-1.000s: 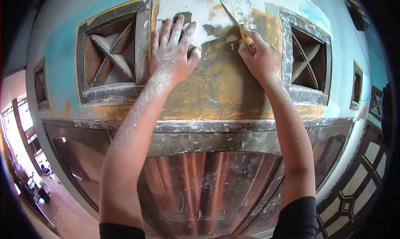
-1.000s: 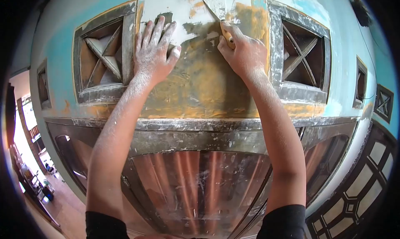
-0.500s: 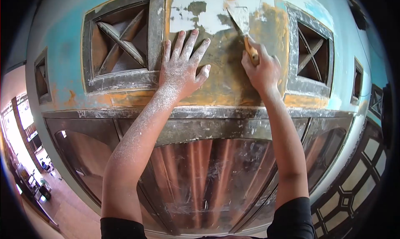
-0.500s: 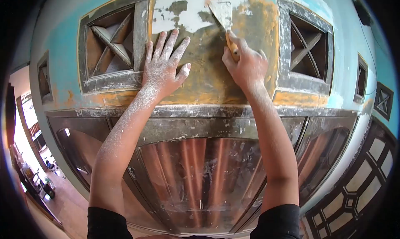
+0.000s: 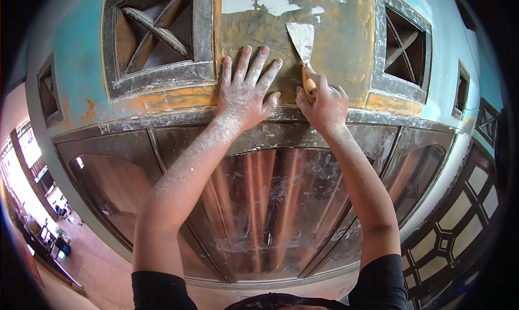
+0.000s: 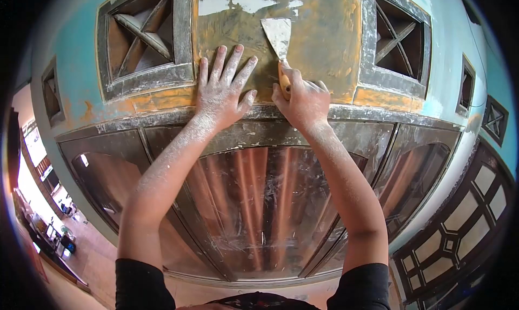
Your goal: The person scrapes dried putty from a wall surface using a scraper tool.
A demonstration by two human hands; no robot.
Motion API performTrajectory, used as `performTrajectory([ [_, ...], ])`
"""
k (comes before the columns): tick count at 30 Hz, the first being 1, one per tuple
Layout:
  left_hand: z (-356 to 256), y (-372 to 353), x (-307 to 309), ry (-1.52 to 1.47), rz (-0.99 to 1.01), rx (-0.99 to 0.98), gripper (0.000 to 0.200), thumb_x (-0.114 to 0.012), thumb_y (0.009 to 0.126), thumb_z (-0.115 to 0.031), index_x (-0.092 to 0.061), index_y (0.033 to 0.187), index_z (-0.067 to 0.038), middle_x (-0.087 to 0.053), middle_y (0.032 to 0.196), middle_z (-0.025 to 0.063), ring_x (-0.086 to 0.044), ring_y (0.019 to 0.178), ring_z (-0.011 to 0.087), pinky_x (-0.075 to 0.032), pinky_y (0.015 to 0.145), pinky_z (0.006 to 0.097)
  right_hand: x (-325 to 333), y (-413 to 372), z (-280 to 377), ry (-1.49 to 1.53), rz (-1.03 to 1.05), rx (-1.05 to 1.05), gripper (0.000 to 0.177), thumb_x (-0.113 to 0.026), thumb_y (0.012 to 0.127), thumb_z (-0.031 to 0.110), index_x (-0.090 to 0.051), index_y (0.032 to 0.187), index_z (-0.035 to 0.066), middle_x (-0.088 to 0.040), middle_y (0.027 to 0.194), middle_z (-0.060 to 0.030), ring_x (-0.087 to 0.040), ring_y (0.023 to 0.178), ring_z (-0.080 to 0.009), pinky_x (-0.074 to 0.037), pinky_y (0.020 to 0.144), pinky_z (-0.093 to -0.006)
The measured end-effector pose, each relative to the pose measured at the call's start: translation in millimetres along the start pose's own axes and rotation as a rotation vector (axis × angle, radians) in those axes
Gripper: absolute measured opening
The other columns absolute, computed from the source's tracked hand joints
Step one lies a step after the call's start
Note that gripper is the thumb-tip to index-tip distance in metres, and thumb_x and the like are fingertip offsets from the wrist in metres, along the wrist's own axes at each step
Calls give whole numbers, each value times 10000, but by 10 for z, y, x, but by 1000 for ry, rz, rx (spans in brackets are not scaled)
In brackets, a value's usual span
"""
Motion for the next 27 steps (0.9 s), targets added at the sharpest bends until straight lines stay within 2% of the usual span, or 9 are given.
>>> performTrajectory([
  [3,236,316,50,90,-2,-88,722,-499,998,-541,-267,1641,-308,-187,1726,56,-171,1588,314,-97,1261,640,61,298,109,-16,53,-15,415,-666,957,361,-572,1306,156,-719,735,-78,-717,661,-277,-538,718,-417],
  [5,570,624,169,145,-115,34,699,-472,1019,-520,-254,1646,-300,-178,1728,47,-168,1588,305,-100,1262,635,87,475,111,-13,63,-129,426,-663,957,365,-550,1313,159,-719,734,-70,-726,679,-271,-540,734,-424],
  [8,675,795,209,143,-248,86,682,-465,1030,-494,-261,1646,-283,-191,1725,45,-159,1590,307,-105,1261,631,3,276,245,-32,88,-112,440,-668,951,376,-540,1313,161,-722,737,-55,-731,687,-262,-542,739,-434],
  [9,664,782,183,136,-246,82,682,-465,1030,-494,-261,1646,-283,-191,1725,45,-159,1590,307,-105,1261,631,-51,152,288,-40,138,-100,440,-671,947,377,-544,1310,163,-723,736,-53,-730,686,-259,-541,738,-434],
  [11,663,758,204,119,-279,105,671,-484,1031,-466,-285,1639,-262,-222,1714,49,-159,1587,312,-118,1257,629,-21,120,333,-10,35,-8,439,-679,933,373,-556,1302,169,-717,723,-67,-728,678,-257,-537,714,-429],
  [13,663,758,229,118,-272,120,671,-497,1026,-456,-296,1635,-257,-234,1710,49,-163,1586,311,-126,1255,628,-66,281,235,-71,84,-85,430,-683,922,361,-576,1294,173,-711,713,-74,-724,673,-264,-544,707,-429],
  [19,635,733,252,83,-253,123,679,-530,1012,-429,-312,1629,-249,-249,1703,50,-174,1582,308,-144,1255,619,192,900,324,-29,-102,-108,424,-662,941,342,-580,1339,223,-743,769,-97,-736,719,-308,-524,668,-449],
  [24,655,739,254,88,-254,132,692,-548,1003,-431,-315,1628,-249,-250,1702,50,-172,1582,309,-134,1262,610,-2,441,181,14,-83,-128,452,-692,934,327,-580,1359,221,-738,749,-47,-736,715,-278,-520,705,-439],
  [27,652,740,261,83,-244,132,685,-546,1003,-431,-327,1625,-245,-251,1702,53,-175,1581,314,-132,1263,606,6,680,133,4,-76,-121,454,-678,942,353,-580,1371,242,-748,771,-45,-743,742,-279,-530,746,-425],
])
Point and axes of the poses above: each hand's wrist, its own y-axis towards the middle knuckle, its own x-axis out of the back of the hand, z = x × y, the point moved 8 cm from there along y, towards the middle knuckle
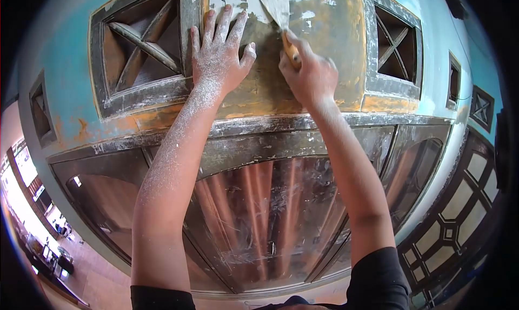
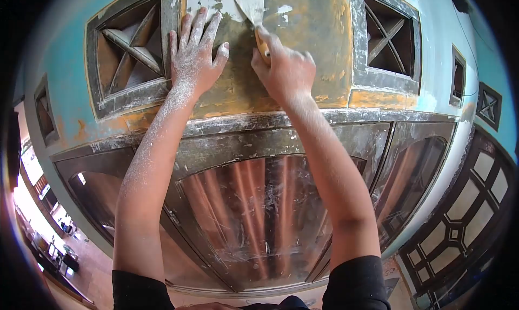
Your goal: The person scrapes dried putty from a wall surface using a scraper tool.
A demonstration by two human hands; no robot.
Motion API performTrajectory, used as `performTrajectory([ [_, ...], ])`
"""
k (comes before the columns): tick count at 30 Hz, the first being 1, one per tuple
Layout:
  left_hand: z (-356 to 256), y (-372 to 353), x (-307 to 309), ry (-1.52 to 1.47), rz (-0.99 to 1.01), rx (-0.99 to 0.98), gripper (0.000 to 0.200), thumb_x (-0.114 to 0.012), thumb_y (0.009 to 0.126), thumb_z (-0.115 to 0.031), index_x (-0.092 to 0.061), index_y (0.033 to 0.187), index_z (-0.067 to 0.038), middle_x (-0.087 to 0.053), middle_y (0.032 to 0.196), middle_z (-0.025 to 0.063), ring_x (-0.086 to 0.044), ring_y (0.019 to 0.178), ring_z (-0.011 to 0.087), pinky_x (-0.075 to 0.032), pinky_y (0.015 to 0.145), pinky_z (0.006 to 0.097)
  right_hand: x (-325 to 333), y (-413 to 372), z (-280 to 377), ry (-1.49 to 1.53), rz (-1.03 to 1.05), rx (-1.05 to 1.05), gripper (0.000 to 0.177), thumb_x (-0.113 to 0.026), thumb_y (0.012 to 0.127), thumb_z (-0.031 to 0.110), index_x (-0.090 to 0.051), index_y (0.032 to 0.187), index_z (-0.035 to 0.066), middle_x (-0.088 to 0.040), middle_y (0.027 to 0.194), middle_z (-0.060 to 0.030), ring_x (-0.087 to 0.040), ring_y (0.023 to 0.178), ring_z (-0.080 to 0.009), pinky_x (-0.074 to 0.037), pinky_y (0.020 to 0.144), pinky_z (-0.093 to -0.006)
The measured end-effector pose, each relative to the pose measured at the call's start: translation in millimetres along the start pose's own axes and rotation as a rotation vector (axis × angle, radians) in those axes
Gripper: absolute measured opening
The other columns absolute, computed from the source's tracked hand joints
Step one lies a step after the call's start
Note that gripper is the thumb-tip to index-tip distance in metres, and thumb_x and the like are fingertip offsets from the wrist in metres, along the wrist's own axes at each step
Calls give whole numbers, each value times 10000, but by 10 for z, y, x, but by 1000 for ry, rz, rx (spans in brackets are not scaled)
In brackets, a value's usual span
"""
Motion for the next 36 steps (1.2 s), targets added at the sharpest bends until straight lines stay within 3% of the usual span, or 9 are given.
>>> performTrajectory([
  [3,-3,-5,6,-7,-6,-4,680,-546,1001,-427,-339,1621,-238,-251,1703,56,-179,1579,317,-134,1262,604,80,493,119,-78,-22,3,428,-617,969,424,-594,1381,313,-774,865,-81,-750,822,-313,-557,813,-444],
  [7,-3,-10,15,-14,4,-1,682,-548,999,-425,-340,1621,-238,-247,1705,55,-180,1580,317,-131,1265,594,74,863,131,-63,-164,32,449,-638,969,445,-596,1408,363,-764,881,-124,-744,831,-333,-569,756,-461],
  [16,18,-34,6,-41,-7,2,690,-555,992,-439,-342,1618,-243,-250,1702,60,-181,1581,311,-130,1267,590,69,510,18,55,-286,-4,346,-666,922,466,-681,1190,247,-754,810,-105,-744,773,-325,-550,731,-483],
  [22,36,26,53,-55,-24,-5,688,-571,978,-436,-362,1608,-252,-261,1699,51,-201,1575,309,-147,1268,576,172,1309,-265,-90,-312,-112,419,-659,927,522,-666,1266,277,-774,945,-148,-736,906,-383,-559,789,-498],
  [23,47,27,57,-63,-19,-6,684,-576,975,-436,-372,1603,-257,-268,1697,46,-209,1572,307,-148,1269,571,224,1404,-220,398,-405,45,391,-638,931,346,-677,1222,89,-741,1041,-230,-707,979,-436,-544,871,-524],
  [24,54,7,55,-74,-10,-4,679,-581,973,-435,-382,1599,-262,-275,1695,41,-218,1570,305,-149,1270,566,189,1372,-253,394,-397,42,391,-638,931,346,-677,1222,89,-741,1041,-230,-707,979,-436,-544,871,-524],
  [26,78,11,56,-91,-25,-11,670,-586,971,-435,-396,1592,-267,-286,1691,37,-229,1566,303,-149,1270,568,162,1275,-251,-2,-299,-72,434,-657,927,528,-651,1289,289,-771,953,-155,-735,917,-389,-557,792,-505],
  [30,79,-24,43,-86,-27,-14,671,-583,971,-436,-393,1593,-270,-282,1692,39,-223,1569,300,-147,1272,567,69,779,-180,-83,-122,-65,447,-680,905,496,-623,1288,274,-765,908,-147,-740,879,-380,-562,788,-497],
  [36,70,-17,45,-72,-42,-8,664,-574,979,-440,-390,1595,-273,-280,1694,34,-217,1572,294,-148,1270,568,230,1007,-452,-63,-325,-121,400,-640,940,494,-620,1268,266,-773,902,-129,-740,852,-389,-564,779,-508],
])
Point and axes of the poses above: each hand's wrist, its own y-axis towards the middle knuckle, its own x-axis out of the back of the hand, z = x × y, the point moved 8 cm from there along y, towards the middle knuckle
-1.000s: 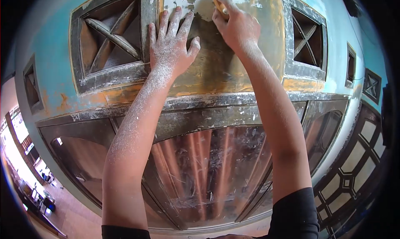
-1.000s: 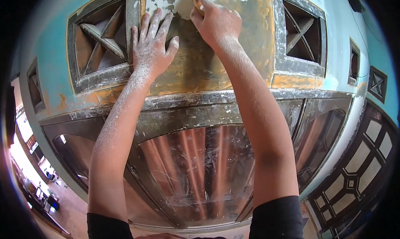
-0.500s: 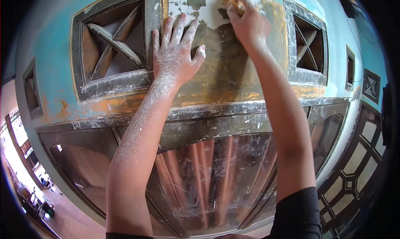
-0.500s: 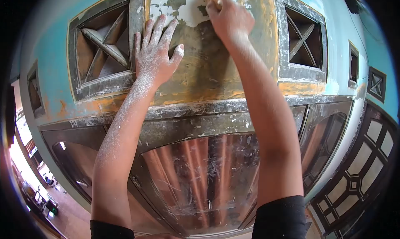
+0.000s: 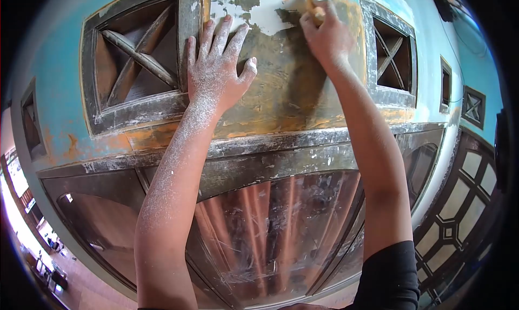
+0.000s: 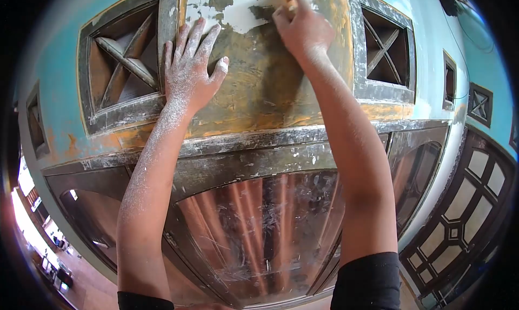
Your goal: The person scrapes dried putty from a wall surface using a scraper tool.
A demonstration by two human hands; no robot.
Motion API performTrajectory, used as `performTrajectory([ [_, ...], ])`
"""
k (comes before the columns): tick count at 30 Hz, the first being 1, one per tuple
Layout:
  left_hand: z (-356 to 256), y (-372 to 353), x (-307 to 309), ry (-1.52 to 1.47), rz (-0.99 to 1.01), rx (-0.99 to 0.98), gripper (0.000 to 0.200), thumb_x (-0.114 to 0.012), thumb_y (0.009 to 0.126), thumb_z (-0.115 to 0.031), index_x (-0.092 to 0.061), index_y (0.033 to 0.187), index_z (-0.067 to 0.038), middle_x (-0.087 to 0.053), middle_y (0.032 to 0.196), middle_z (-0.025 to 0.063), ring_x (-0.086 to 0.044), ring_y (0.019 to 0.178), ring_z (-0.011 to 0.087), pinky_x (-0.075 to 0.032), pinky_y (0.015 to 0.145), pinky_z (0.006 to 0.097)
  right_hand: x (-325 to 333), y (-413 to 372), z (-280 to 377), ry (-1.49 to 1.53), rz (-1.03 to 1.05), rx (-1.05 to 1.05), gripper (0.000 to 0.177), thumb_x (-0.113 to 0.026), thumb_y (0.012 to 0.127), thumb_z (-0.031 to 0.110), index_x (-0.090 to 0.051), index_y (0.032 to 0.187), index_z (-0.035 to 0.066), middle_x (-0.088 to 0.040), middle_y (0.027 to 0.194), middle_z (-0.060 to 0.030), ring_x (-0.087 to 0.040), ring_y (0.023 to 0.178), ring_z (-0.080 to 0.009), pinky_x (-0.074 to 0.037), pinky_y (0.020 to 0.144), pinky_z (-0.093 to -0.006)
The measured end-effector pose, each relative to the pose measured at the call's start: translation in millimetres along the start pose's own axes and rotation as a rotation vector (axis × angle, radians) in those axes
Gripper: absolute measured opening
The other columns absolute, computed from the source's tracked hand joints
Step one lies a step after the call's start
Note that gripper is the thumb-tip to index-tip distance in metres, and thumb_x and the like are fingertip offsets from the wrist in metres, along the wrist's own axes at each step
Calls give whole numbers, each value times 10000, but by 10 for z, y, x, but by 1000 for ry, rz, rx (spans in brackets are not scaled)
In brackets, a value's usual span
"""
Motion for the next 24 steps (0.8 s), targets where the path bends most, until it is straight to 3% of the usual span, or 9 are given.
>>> performTrajectory([
  [3,4,-5,-16,8,7,0,669,-557,981,-456,-378,1599,-271,-273,1693,38,-200,1576,287,-128,1275,569,-12,-215,198,-67,137,167,391,-642,942,482,-625,1251,243,-772,845,-113,-746,829,-375,-568,772,-501],
  [5,4,-13,-22,13,22,-1,677,-541,982,-472,-366,1603,-267,-265,1692,44,-183,1580,283,-108,1281,569,-5,-176,102,-21,64,99,380,-647,940,477,-627,1241,245,-769,835,-116,-744,811,-376,-567,765,-502],
  [7,-3,-12,-1,11,4,4,668,-585,972,-442,-393,1591,-281,-290,1688,34,-211,1574,286,-151,1268,572,53,-191,48,29,-35,35,348,-661,938,446,-629,1224,250,-755,804,-126,-738,765,-382,-566,748,-503],
  [10,-6,-9,-2,20,8,8,671,-586,973,-443,-389,1593,-279,-288,1688,33,-208,1575,285,-151,1269,567,39,-429,180,43,73,141,335,-666,937,418,-632,1219,240,-748,786,-116,-733,748,-383,-561,734,-505],
  [15,-15,-24,-8,19,6,17,676,-587,974,-439,-382,1596,-274,-280,1692,31,-208,1575,286,-150,1270,565,118,-866,225,29,186,320,368,-663,943,394,-630,1273,237,-730,740,-69,-724,692,-299,-523,720,-409],
  [21,-20,-5,12,9,6,9,666,-589,975,-434,-396,1590,-268,-292,1688,37,-211,1574,291,-152,1269,567,-39,-321,413,-25,131,240,352,-610,971,426,-617,1290,278,-745,808,-81,-728,731,-311,-540,755,-466],
  [24,-23,-3,27,6,3,1,654,-592,974,-430,-414,1582,-264,-313,1679,43,-214,1574,292,-157,1265,572,10,-469,396,-42,138,215,375,-623,965,415,-604,1310,269,-741,798,-92,-731,749,-310,-538,753,-470],
])
Point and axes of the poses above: each hand's wrist, its own y-axis towards the middle knuckle, its own x-axis out of the back of the hand, z = x × y, the point moved 8 cm from there along y, towards the middle knuckle
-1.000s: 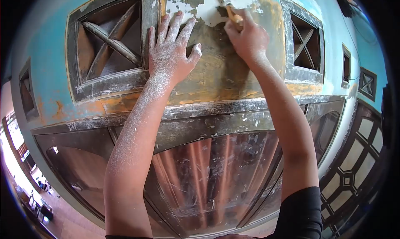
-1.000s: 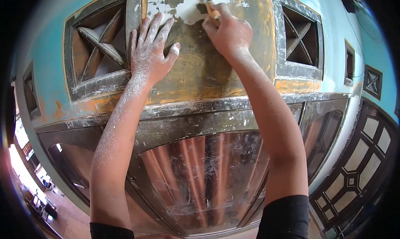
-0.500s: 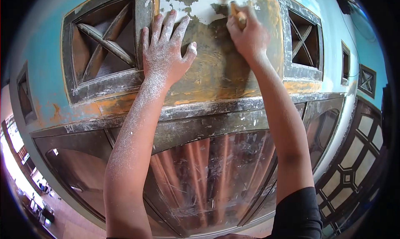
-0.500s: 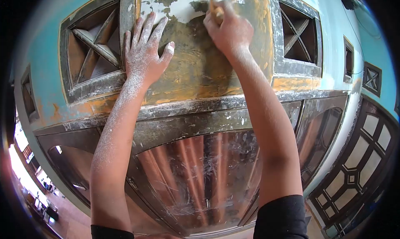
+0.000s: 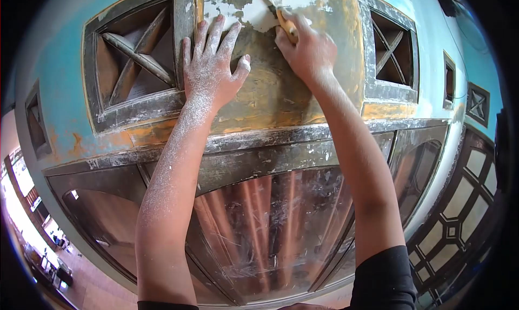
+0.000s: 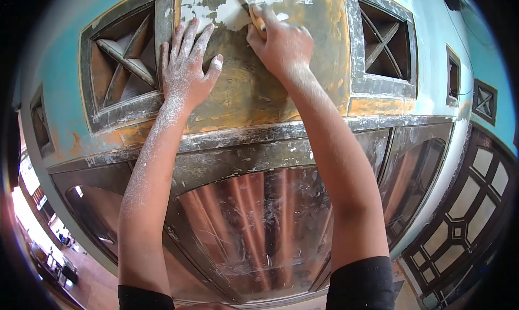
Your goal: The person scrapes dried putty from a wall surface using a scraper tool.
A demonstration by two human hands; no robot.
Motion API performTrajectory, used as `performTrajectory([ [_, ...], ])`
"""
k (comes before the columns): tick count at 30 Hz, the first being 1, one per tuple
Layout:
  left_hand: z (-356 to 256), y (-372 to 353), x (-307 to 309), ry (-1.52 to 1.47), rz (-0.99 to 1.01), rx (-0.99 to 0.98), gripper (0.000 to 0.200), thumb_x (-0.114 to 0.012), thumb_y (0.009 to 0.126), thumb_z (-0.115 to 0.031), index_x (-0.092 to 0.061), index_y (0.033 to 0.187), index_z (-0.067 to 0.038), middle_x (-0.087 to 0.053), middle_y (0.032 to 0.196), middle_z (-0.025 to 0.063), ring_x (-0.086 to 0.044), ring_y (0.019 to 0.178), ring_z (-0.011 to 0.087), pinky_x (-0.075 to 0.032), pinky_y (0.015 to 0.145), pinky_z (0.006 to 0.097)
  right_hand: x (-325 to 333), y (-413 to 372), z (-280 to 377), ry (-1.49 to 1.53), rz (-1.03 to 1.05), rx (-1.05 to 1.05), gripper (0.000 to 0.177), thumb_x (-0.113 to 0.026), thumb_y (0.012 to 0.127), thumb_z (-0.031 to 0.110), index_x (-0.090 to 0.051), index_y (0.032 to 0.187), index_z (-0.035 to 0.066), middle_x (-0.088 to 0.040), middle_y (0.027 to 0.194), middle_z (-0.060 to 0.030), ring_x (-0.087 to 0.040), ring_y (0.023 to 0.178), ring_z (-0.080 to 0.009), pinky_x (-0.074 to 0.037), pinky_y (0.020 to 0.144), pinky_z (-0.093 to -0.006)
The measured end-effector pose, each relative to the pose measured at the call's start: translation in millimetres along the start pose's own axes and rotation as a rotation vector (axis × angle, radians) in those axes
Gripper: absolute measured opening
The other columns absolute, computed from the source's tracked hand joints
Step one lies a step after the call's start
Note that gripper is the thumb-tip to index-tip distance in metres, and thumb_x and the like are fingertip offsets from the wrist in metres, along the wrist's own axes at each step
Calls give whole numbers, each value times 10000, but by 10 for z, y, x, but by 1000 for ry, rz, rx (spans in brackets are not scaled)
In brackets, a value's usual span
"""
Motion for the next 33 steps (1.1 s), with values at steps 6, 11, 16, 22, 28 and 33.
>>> performTrajectory([
  [6,-2,-20,-23,34,30,4,670,-584,978,-431,-381,1596,-268,-279,1693,36,-206,1575,291,-168,1261,582,134,-637,-269,80,11,2,359,-665,956,381,-605,1266,208,-719,725,-89,-724,697,-306,-527,725,-421],
  [11,-25,-39,-41,66,43,8,685,-564,984,-433,-347,1615,-279,-254,1701,62,-177,1583,323,-160,1266,583,132,-542,-399,80,180,-131,417,-649,975,404,-552,1316,186,-727,758,-125,-731,744,-345,-548,675,-477],
  [16,-49,-163,-28,60,103,-34,703,-552,992,-426,-306,1635,-282,-182,1726,84,-151,1590,330,-133,1268,592,182,-689,-454,57,259,-96,439,-633,989,422,-522,1342,186,-737,823,-140,-726,763,-377,-556,675,-504],
  [22,-83,-202,-53,59,175,-33,702,-547,1000,-421,-295,1640,-281,-161,1730,87,-119,1597,335,-114,1273,590,293,-874,-741,56,249,-86,395,-659,987,364,-550,1319,179,-734,858,-147,-727,814,-374,-559,720,-504],
  [28,-196,-411,-48,34,197,-41,724,-560,990,-419,-291,1642,-251,-174,1724,115,-134,1590,365,-128,1259,620,299,-1021,-761,71,167,-121,384,-692,964,347,-580,1286,171,-722,809,-129,-721,793,-363,-549,708,-489],
  [33,-267,-588,-25,28,200,-47,739,-573,976,-412,-299,1640,-241,-182,1722,121,-151,1585,372,-148,1247,637,290,-1079,-713,77,194,-141,388,-681,964,369,-571,1285,182,-723,775,-131,-718,752,-374,-545,682,-484],
])
Point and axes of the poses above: each hand's wrist, its own y-axis towards the middle knuckle, its own x-axis out of the back of the hand, z = x × y, the point moved 8 cm from there along y, towards the middle knuckle
